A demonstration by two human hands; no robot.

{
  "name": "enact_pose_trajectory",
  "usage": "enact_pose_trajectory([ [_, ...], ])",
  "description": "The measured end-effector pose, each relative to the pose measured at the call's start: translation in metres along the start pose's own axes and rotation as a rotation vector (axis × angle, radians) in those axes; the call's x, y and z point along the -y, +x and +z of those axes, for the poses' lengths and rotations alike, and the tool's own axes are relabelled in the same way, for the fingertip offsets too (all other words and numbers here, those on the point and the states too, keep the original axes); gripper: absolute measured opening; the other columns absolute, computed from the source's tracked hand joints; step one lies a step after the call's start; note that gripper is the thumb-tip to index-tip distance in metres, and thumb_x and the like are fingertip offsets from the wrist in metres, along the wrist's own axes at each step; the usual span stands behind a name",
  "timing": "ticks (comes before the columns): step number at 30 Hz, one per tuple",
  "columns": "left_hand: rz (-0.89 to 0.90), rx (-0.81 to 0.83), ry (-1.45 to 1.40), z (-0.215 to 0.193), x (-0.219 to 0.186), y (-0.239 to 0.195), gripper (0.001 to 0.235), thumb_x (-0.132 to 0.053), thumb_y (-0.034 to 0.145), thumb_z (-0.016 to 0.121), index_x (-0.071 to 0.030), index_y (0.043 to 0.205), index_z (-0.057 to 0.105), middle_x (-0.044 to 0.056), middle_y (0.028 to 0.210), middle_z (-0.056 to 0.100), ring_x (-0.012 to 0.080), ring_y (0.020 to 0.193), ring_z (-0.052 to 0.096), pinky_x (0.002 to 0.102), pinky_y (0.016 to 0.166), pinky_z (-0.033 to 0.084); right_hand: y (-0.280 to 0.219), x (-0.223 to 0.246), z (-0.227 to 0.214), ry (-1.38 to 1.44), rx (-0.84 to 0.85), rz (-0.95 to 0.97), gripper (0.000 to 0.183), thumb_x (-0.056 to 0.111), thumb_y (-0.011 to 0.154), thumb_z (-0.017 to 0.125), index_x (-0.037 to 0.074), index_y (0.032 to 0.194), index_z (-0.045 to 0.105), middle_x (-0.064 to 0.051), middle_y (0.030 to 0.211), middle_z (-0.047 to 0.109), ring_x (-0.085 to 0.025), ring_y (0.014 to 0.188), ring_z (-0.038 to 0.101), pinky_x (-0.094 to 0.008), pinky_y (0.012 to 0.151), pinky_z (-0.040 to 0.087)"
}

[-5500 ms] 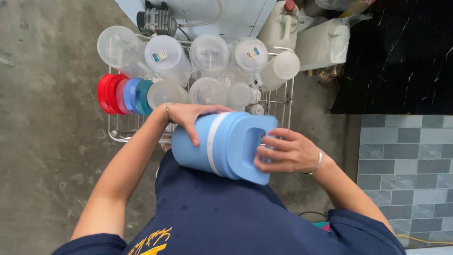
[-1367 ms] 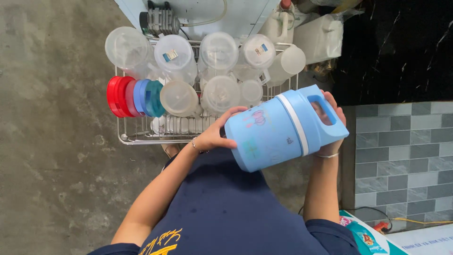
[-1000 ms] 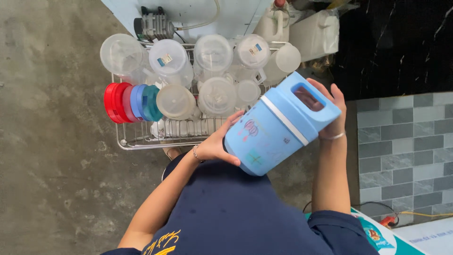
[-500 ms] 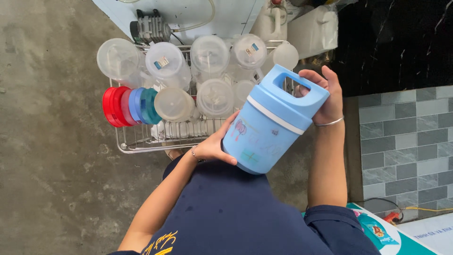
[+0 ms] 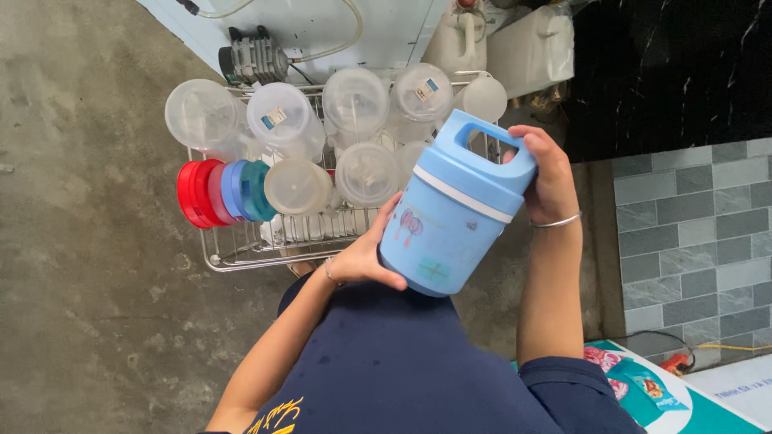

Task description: The recorder washes green leafy vegetables in a sink and then organizes plastic storage containers on a rack.

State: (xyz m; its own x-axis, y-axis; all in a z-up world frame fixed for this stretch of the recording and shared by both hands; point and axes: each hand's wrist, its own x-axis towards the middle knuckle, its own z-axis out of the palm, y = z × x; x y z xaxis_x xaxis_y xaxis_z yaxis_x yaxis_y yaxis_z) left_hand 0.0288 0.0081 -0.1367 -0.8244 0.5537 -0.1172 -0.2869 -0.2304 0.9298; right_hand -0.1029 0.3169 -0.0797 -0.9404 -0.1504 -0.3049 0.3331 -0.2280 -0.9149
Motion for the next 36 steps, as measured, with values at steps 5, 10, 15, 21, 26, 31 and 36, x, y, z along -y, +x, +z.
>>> enact_pose_trajectory([
  [5,-0.010,-0.118,0.185,0.016,-0.023,-0.001,0.147,-0.038,0.059,0.098,-0.006,0.166,0.004,0.020,0.166,0.031,0.0297,0.156,0.032,0.041,0.127,0.026,-0.009,-0.029,-0.004,0.172,-0.106,0.003,0.031,0.026,0.100,0.067,0.006,0.123,0.062,-0.005,0.087,0.064,-0.016,0.082,0.063,-0.030,0.075,0.053],
  [10,0.025,-0.160,0.550,0.027,-0.049,0.000,0.139,-0.046,0.058,0.096,-0.005,0.164,0.017,0.024,0.162,0.036,0.0384,0.153,0.036,0.045,0.124,0.031,-0.021,-0.057,-0.021,0.426,-0.254,-0.051,0.023,0.022,0.099,0.069,0.011,0.116,0.059,-0.002,0.078,0.060,-0.020,0.079,0.064,-0.035,0.075,0.056],
  [15,0.071,-0.131,0.610,0.038,-0.044,0.009,0.138,-0.049,0.058,0.096,-0.005,0.164,0.018,0.026,0.161,0.035,0.0409,0.150,0.036,0.046,0.123,0.032,-0.035,-0.058,-0.044,0.452,-0.291,-0.100,0.019,0.022,0.103,0.066,0.011,0.117,0.060,-0.002,0.077,0.060,-0.020,0.080,0.064,-0.036,0.076,0.056],
  [21,0.226,-0.147,0.667,0.038,-0.047,0.020,0.120,-0.046,0.062,0.095,-0.008,0.157,0.033,0.023,0.157,0.040,0.0384,0.147,0.040,0.047,0.121,0.034,-0.061,-0.058,-0.078,0.493,-0.101,-0.385,0.014,0.023,0.108,0.061,0.011,0.101,0.061,-0.003,0.073,0.060,-0.020,0.083,0.065,-0.037,0.090,0.057],
  [26,0.245,-0.286,0.464,0.004,-0.046,0.016,0.080,-0.031,0.084,0.085,-0.008,0.149,0.044,0.012,0.145,0.061,0.0266,0.140,0.055,0.043,0.121,0.040,-0.073,-0.068,-0.115,0.674,-0.071,-0.527,0.012,0.022,0.098,0.062,0.012,0.104,0.065,-0.002,0.073,0.062,-0.018,0.080,0.064,-0.035,0.096,0.056],
  [31,0.241,-0.696,0.140,-0.050,-0.017,-0.013,0.038,-0.008,0.102,0.062,-0.004,0.138,0.053,0.009,0.124,0.068,0.0188,0.120,0.065,0.034,0.109,0.050,-0.046,-0.104,-0.157,0.117,-0.439,-0.513,0.011,0.011,0.093,0.067,0.007,0.103,0.067,-0.005,0.079,0.066,-0.016,0.079,0.064,-0.032,0.085,0.054],
  [36,0.274,-0.947,0.024,-0.083,-0.001,-0.049,0.030,-0.007,0.106,0.056,-0.002,0.135,0.053,0.008,0.119,0.068,0.0205,0.113,0.070,0.032,0.100,0.052,-0.004,-0.144,-0.129,0.038,-0.623,-0.478,0.013,0.004,0.091,0.071,0.003,0.104,0.068,-0.004,0.092,0.065,-0.014,0.082,0.063,-0.029,0.083,0.050],
])
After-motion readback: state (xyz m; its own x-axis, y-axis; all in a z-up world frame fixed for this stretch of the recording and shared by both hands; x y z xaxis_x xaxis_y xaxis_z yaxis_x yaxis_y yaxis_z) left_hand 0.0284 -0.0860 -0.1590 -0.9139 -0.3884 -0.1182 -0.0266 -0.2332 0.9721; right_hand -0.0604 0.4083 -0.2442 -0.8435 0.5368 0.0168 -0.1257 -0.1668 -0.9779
